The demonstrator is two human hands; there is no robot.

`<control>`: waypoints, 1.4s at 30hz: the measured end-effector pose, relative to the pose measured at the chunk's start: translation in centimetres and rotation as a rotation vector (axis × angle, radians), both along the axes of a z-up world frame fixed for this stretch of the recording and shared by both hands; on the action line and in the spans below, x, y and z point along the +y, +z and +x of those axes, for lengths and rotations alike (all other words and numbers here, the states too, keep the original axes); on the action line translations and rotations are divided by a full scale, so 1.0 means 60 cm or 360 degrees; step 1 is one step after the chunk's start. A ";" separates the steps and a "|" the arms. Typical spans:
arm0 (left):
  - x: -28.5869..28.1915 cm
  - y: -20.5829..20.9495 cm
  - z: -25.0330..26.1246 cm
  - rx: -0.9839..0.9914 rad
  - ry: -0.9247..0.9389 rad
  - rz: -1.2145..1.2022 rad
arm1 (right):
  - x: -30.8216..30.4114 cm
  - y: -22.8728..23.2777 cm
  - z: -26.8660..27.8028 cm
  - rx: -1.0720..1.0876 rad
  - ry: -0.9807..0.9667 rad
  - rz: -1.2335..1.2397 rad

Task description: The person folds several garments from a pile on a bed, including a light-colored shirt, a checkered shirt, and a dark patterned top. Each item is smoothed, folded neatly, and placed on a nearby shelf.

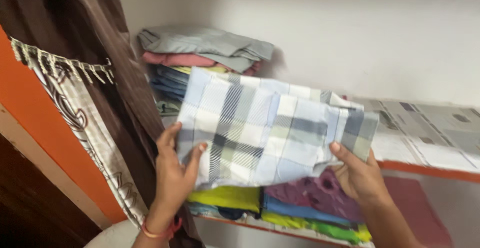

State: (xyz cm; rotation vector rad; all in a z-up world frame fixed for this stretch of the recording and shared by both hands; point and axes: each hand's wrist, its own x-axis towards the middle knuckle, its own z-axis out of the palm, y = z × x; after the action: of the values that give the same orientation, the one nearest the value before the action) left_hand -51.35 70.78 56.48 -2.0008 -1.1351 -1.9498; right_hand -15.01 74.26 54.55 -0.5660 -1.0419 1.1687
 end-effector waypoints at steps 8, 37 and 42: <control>0.088 0.184 -0.069 0.0236 0.0152 0.0261 | 0.088 0.205 -0.111 -0.0171 0.0012 0.0283; 0.425 0.336 -0.118 0.1038 0.0731 0.0069 | 0.365 0.298 -0.270 -0.1598 -0.1234 0.1283; 0.422 0.310 -0.132 0.1028 0.0829 -0.0679 | 0.377 0.287 -0.353 -0.2041 -0.1323 0.1568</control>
State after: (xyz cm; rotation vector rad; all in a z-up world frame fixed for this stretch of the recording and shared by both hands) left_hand -59.29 96.08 75.10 -1.9884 -1.7201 -0.7750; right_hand -36.17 96.90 71.76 -0.7974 -1.9532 -0.6461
